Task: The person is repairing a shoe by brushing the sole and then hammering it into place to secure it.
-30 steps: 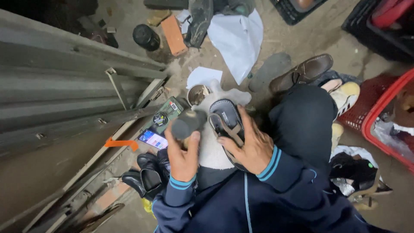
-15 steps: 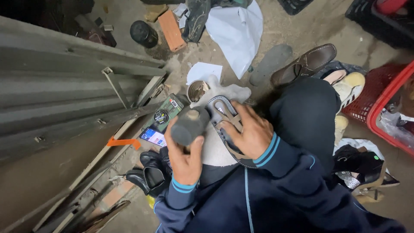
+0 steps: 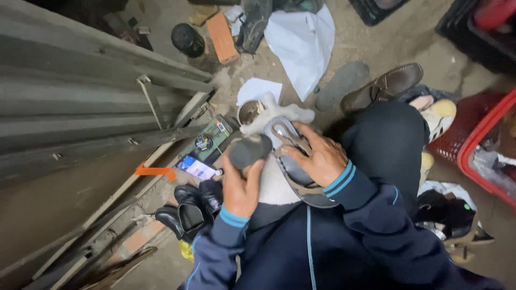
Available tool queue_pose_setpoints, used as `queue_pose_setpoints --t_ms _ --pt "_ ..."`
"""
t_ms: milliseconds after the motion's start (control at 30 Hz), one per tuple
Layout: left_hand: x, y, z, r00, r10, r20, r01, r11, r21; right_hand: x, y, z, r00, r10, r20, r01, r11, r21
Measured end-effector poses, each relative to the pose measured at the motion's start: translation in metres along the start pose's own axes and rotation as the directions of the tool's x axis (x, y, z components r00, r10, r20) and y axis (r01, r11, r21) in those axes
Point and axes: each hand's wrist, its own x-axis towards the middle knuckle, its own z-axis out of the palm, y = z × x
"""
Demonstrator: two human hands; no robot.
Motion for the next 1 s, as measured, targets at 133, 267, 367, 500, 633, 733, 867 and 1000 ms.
queue_pose_setpoints --t_ms 133,267,367,500,633,733,867,1000 --pt "-0.002 -0.002 -0.012 0.986 0.053 -0.155 -0.057 0.998 -0.020 0.009 0.000 -0.016 0.997 -0.023 0.077 0.028 0.997 -0.075" --pt "0.002 -0.019 -0.011 0.996 0.075 -0.057 -0.072 0.996 0.061 0.016 -0.010 -0.028 0.985 -0.098 0.140 0.119 0.981 -0.153" --pt "0.007 -0.005 -0.016 0.990 0.026 -0.137 -0.034 0.998 -0.057 0.019 -0.017 -0.039 0.980 -0.082 0.180 0.113 0.978 -0.173" --pt "0.008 -0.035 0.005 0.997 -0.072 0.007 0.073 0.995 -0.074 0.032 -0.024 -0.044 0.958 -0.090 0.274 0.146 0.971 -0.188" --pt "0.014 -0.013 -0.016 0.988 -0.115 -0.099 0.105 0.989 -0.104 0.042 -0.024 -0.049 0.941 -0.092 0.326 0.159 0.970 -0.184" --pt "0.016 -0.012 -0.013 0.997 0.059 -0.046 -0.054 0.994 0.097 0.049 -0.021 -0.045 0.934 -0.086 0.346 0.156 0.971 -0.179" --pt "0.017 -0.003 -0.015 0.999 0.002 -0.052 -0.004 0.999 -0.051 0.053 -0.011 -0.042 0.954 -0.068 0.291 0.140 0.962 -0.234" --pt "0.015 -0.017 -0.002 1.000 -0.029 0.005 0.029 0.998 -0.064 0.053 -0.016 -0.042 0.958 -0.084 0.274 0.161 0.949 -0.270"
